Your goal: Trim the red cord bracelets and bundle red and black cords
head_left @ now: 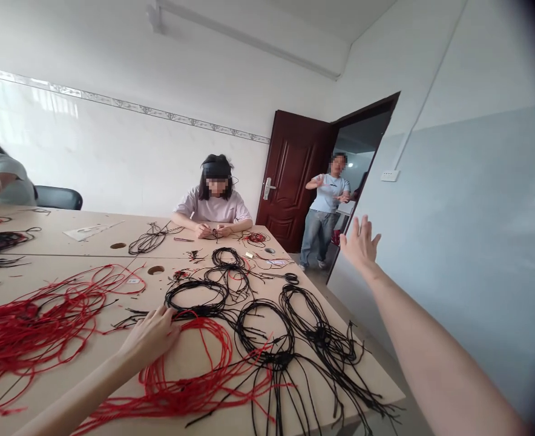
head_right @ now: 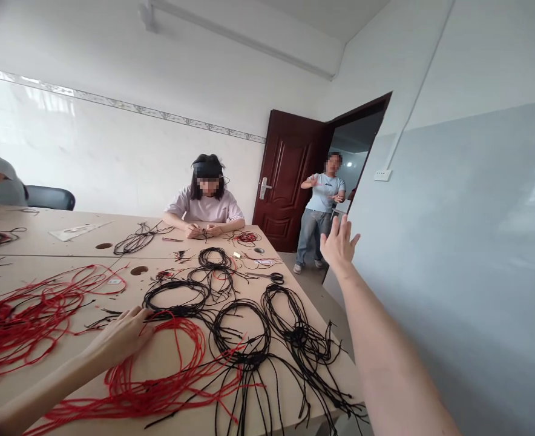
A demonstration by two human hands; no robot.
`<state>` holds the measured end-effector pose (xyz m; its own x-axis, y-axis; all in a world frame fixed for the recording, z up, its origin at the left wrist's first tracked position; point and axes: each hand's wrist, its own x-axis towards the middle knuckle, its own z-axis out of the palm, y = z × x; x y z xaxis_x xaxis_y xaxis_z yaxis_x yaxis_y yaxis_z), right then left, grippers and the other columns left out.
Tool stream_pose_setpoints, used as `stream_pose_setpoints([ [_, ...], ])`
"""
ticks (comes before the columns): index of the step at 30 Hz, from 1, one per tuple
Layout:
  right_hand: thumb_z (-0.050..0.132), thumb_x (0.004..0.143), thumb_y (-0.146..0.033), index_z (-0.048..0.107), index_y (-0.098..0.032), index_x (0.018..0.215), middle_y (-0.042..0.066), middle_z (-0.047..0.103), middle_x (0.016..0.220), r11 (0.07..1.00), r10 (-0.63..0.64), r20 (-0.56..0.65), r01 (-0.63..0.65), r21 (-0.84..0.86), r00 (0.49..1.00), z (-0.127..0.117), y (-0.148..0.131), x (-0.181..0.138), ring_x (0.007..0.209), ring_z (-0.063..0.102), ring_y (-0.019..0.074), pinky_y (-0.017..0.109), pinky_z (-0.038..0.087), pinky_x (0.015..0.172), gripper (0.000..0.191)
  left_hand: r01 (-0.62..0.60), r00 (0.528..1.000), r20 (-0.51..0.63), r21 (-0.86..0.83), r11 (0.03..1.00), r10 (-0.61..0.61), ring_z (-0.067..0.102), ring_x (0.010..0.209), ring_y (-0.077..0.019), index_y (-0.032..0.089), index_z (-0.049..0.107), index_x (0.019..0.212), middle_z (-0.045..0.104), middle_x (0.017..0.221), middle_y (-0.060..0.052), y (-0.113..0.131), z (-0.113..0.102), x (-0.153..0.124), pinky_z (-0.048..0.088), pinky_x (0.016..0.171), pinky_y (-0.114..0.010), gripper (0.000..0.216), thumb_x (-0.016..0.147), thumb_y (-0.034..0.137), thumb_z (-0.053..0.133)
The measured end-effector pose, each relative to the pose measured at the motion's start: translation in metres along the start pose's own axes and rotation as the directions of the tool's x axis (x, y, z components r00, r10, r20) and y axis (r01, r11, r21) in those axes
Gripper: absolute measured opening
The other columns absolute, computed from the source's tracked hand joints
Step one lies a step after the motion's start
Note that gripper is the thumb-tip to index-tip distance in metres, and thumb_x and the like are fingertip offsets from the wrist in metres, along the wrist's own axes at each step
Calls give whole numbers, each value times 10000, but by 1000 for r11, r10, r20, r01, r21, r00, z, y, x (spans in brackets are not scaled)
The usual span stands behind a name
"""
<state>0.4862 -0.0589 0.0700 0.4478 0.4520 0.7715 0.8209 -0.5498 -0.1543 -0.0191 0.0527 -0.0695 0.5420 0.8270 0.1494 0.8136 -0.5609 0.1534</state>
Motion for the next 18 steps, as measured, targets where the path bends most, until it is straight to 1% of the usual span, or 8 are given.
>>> stream_pose_setpoints([
  [2, 420, 921, -286, 288, -20, 1453, 297, 185, 1556, 999, -22, 32, 22, 29, 999, 11, -4, -13, 1432, 214, 417, 702, 209, 1069, 609, 8, 1000, -13, -12, 1000, -8, 594, 1121, -348, 75, 601, 1179, 617, 1157, -225, -2, 4, 4, 453, 920, -460, 393, 923, 253, 361],
  [4, 434, 913, -271, 317, -5, 1424, 328, 189, 1540, 995, -65, 68, 60, 79, 996, 21, -16, -28, 1424, 223, 434, 712, 234, 1050, 588, 24, 1000, -13, -21, 1000, -24, 591, 1117, -316, 91, 610, 1159, 622, 1151, -193, -2, 8, 6, 452, 935, -452, 338, 934, 243, 409],
  [6, 444, 910, -257, 364, 4, 1387, 336, 189, 1534, 980, -146, 111, 128, 153, 983, 28, -39, -47, 1418, 242, 427, 674, 274, 1059, 550, 42, 999, -6, -27, 999, -43, 592, 1100, -277, 117, 619, 1126, 631, 1141, -144, -1, 10, 6, 460, 937, -453, 275, 944, 263, 474],
  [8, 445, 915, -246, 450, -4, 1322, 320, 219, 1524, 944, -260, 162, 216, 249, 952, 31, -73, -74, 1396, 309, 395, 584, 337, 1073, 473, 56, 998, -4, -35, 998, -56, 592, 1087, -247, 146, 616, 1122, 625, 1169, -107, 2, 11, 5, 468, 942, -462, 260, 949, 314, 521],
  [10, 448, 923, -241, 555, -48, 1212, 278, 325, 1479, 882, -395, 220, 302, 361, 892, 26, -114, -109, 1320, 436, 337, 476, 413, 1050, 364, 65, 998, 8, -43, 997, -65, 596, 1078, -240, 159, 611, 1132, 617, 1195, -95, 3, 11, 7, 479, 937, -470, 274, 942, 346, 548],
  [13, 456, 941, -243, 649, -165, 1049, 144, 557, 1281, 754, -590, 283, 391, 527, 756, 11, -175, -165, 1079, 614, 225, 356, 491, 955, 235, 71, 996, 65, -53, 996, -67, 625, 1003, -225, 158, 619, 1115, 637, 1143, -87, 1, 7, 17, 517, 881, -449, 271, 934, 353, 567],
  [15, 488, 940, -246, 669, -183, 953, 91, 639, 1083, 695, -658, 313, 393, 602, 685, 1, -209, -193, 912, 651, 178, 298, 519, 855, 193, 55, 991, 126, -65, 996, -47, 645, 918, -202, 152, 630, 1076, 660, 1063, -72, -3, 3, 26, 542, 821, -414, 256, 931, 356, 577],
  [18, 563, 919, -278, 679, -171, 848, 71, 657, 913, 677, -677, 364, 348, 649, 639, -3, -244, -215, 823, 649, 179, 293, 519, 783, 172, 5, 982, 190, -100, 995, 14, 654, 825, -177, 142, 640, 1031, 673, 970, -49, -11, -1, 37, 557, 749, -369, 250, 930, 362, 580],
])
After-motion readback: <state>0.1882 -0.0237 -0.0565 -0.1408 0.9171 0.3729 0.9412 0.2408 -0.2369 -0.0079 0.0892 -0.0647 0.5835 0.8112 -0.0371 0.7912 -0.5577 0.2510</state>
